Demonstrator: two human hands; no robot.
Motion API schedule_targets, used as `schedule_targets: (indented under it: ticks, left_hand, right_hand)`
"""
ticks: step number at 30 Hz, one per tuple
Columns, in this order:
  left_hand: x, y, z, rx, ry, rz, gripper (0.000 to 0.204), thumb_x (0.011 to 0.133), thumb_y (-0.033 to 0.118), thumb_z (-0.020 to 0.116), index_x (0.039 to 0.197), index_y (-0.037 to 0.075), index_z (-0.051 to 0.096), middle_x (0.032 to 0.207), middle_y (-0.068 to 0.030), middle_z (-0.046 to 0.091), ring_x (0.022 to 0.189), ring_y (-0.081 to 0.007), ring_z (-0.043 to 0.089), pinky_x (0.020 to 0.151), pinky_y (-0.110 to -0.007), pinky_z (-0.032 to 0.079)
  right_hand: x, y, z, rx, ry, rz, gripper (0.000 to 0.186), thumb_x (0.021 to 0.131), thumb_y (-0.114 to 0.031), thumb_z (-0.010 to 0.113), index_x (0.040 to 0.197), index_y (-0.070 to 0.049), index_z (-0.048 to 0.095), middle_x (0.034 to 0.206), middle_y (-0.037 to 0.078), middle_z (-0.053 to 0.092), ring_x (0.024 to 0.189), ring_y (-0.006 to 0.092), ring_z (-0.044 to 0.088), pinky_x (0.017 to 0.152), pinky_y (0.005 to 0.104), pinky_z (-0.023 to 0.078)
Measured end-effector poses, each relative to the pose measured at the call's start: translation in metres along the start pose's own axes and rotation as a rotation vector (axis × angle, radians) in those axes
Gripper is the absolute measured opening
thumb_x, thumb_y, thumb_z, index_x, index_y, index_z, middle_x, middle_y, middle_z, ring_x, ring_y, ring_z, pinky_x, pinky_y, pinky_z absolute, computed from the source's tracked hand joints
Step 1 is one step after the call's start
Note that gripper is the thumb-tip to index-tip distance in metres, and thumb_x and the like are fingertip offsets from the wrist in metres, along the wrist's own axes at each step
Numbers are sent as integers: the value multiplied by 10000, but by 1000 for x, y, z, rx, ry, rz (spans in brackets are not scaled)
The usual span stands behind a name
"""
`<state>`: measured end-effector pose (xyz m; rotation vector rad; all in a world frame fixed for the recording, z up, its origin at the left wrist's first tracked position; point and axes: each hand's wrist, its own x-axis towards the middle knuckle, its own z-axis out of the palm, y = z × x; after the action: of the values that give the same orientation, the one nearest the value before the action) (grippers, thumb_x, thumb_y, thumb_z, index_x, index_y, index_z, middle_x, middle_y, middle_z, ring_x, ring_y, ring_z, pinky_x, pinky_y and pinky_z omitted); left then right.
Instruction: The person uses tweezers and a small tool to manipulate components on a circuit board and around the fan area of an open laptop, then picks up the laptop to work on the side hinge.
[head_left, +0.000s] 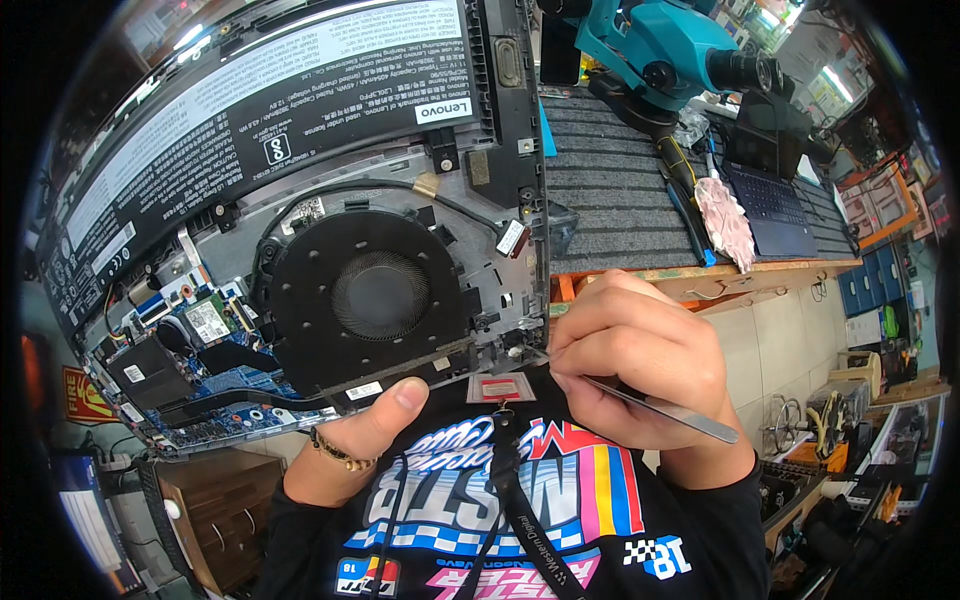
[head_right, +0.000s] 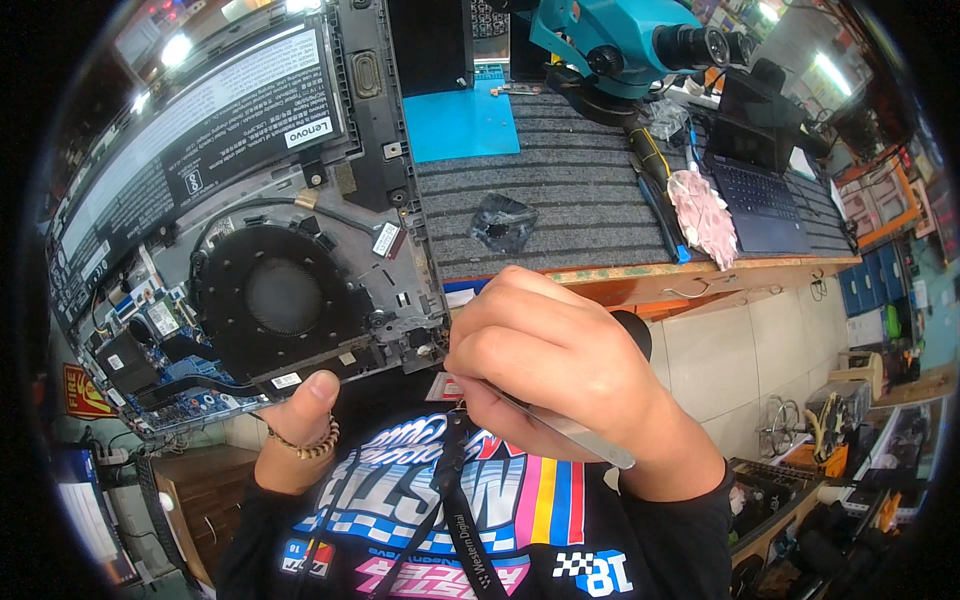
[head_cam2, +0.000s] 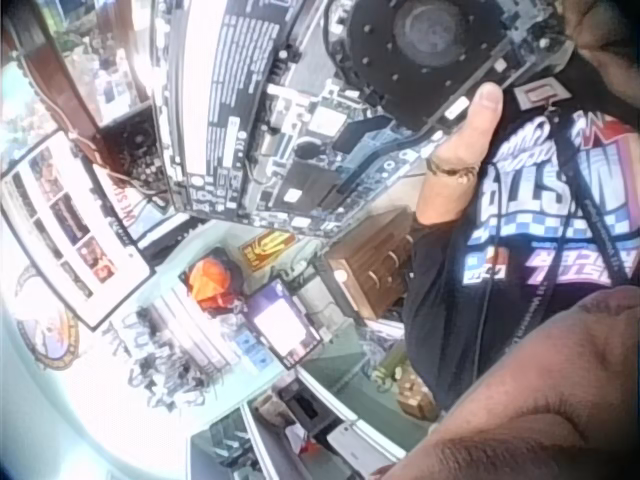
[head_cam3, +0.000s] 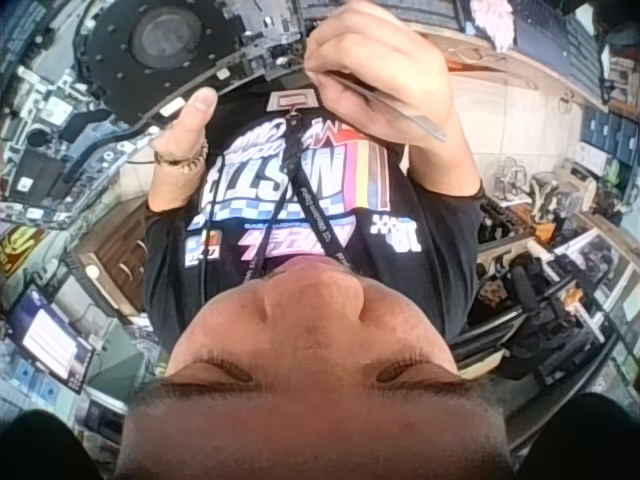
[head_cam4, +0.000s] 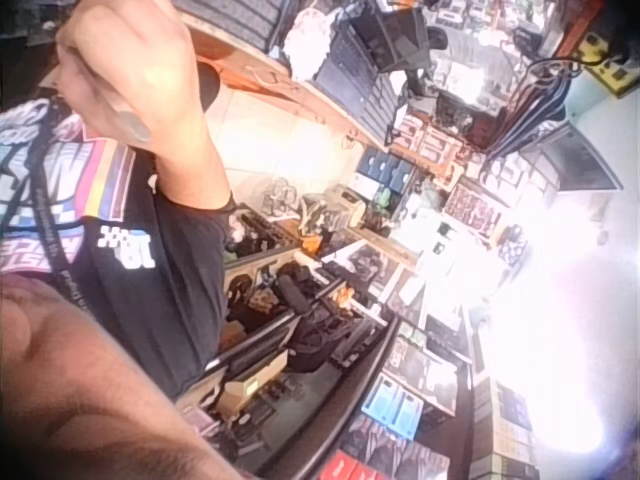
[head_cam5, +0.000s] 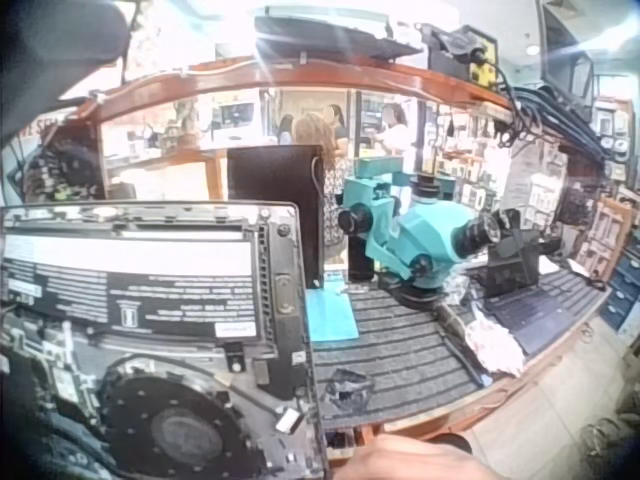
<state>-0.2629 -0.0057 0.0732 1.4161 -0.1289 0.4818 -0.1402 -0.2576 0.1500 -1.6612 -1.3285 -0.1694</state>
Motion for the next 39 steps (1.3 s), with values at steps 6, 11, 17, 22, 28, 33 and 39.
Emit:
schedule_targets:
  ticks: [6,11,17,22,28,33,39]
  left_hand:
    - [0,-1,0,-4,6,-5,538,998,236,792,1477,36,651,1470,-126,670,1363,-242,596,1201,-440,439]
    - [1,-2,0,-7,14,-7,538,988,203,789,1474,28,642,1457,-127,671,1342,-242,608,1184,-441,456]
    - [2,-2,0,-11,23,-7,540,975,164,786,1471,18,630,1442,-129,673,1316,-243,622,1164,-442,476]
    - [2,-3,0,-22,29,-11,543,964,132,783,1468,10,621,1429,-131,675,1295,-244,634,1147,-442,493]
    - [2,-4,0,-33,39,-16,548,951,93,779,1465,0,610,1413,-132,677,1270,-244,648,1126,-443,513]
    - [4,-5,1,-51,47,-18,554,941,61,776,1462,-8,600,1400,-134,678,1249,-245,660,1110,-444,529]
    - [2,-7,-1,-113,84,-43,563,928,22,772,1458,-18,589,1384,-136,680,1224,-246,674,1089,-445,549]
  right_hand:
    - [1,0,2,10,-1,-4,244,747,98,800,918,-31,683,940,104,684,830,301,666,729,391,560]
    - [0,0,1,7,-15,-3,245,746,98,799,918,-33,684,938,103,684,828,303,664,729,393,559]
    - [1,0,-1,7,-5,-10,251,744,95,807,927,-30,688,936,105,686,826,303,668,727,392,559]
    - [1,0,1,9,-6,-9,252,746,99,806,935,-24,692,932,108,687,828,305,671,726,394,560]
    - [1,0,1,1,-2,-8,255,746,103,803,940,-23,694,928,110,688,821,307,671,721,396,562]
    - [0,-2,-1,-12,1,-13,259,736,103,801,935,-26,695,914,107,687,807,305,672,723,393,564]
    - [0,-6,-4,-22,45,-2,248,714,120,774,900,-22,693,898,104,690,792,307,670,709,378,554]
